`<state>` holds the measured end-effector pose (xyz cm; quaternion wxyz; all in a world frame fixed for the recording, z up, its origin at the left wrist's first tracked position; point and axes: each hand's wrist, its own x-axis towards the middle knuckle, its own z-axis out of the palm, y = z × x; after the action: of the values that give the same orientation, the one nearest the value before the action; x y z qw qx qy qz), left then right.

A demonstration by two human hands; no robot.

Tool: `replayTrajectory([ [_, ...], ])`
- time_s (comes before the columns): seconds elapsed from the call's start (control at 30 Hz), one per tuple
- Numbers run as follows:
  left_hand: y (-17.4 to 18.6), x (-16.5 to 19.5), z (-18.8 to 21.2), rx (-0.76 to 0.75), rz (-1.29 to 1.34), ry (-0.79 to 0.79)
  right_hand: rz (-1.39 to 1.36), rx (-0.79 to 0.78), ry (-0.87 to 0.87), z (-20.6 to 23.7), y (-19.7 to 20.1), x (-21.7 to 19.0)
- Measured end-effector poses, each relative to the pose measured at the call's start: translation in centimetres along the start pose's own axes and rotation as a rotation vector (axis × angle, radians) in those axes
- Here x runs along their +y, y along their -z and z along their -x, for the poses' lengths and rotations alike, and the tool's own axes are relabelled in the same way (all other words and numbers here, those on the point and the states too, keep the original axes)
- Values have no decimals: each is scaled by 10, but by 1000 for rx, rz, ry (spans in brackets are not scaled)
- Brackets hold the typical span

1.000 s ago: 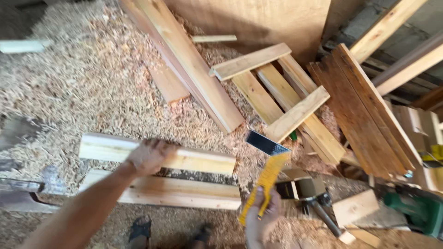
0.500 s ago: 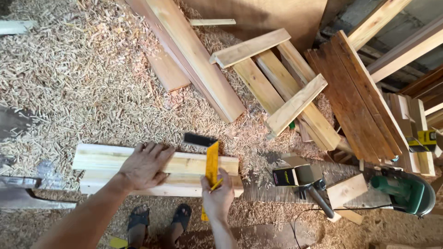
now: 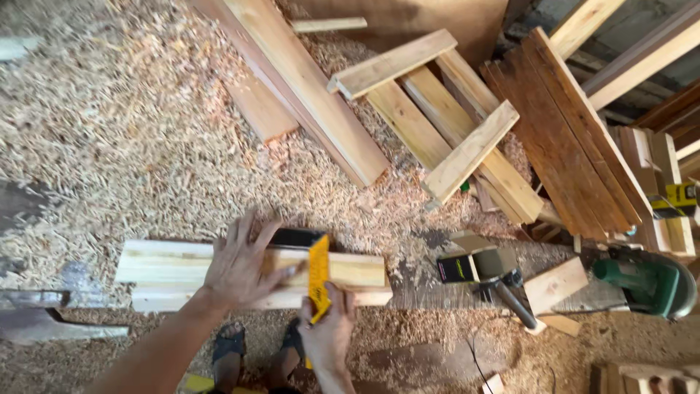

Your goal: The person hammers nails into a wooden frame resting on a workbench, then flips and repositions the frame to drive nails on other sides. They then lay out long wood strips, measure them with a tape measure, and mark cut lines using a square and pencil.

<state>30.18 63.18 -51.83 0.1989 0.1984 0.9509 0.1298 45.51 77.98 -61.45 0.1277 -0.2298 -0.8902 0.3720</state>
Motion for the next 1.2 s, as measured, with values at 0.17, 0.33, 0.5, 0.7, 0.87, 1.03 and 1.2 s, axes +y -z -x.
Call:
replayTrajectory([
  [0.17, -21, 11, -26, -95, -214, -44, 29, 29, 131, 10, -2, -3],
  [0.33, -44, 5, -46, -50, -244, -45, -80, -97, 99, 8, 7, -11],
  [0.5, -52, 2, -51, -107, -175, -41, -4, -41, 296, 7, 15, -6],
  [0.7, -50, 8, -51, -76, -168, -97, -340, -70, -298, -7, 25, 37],
  [0.87, -47, 11, -48, -35, -192, -91, -501, 14, -173, -23, 19, 52],
  [1.03, -43, 14, -44, -18, -169, -88, -675, -48, -204, -44, 20, 41],
  [1.2, -40, 15, -41, 121, -142, -140, -492, -217, -293, -59, 28, 27],
])
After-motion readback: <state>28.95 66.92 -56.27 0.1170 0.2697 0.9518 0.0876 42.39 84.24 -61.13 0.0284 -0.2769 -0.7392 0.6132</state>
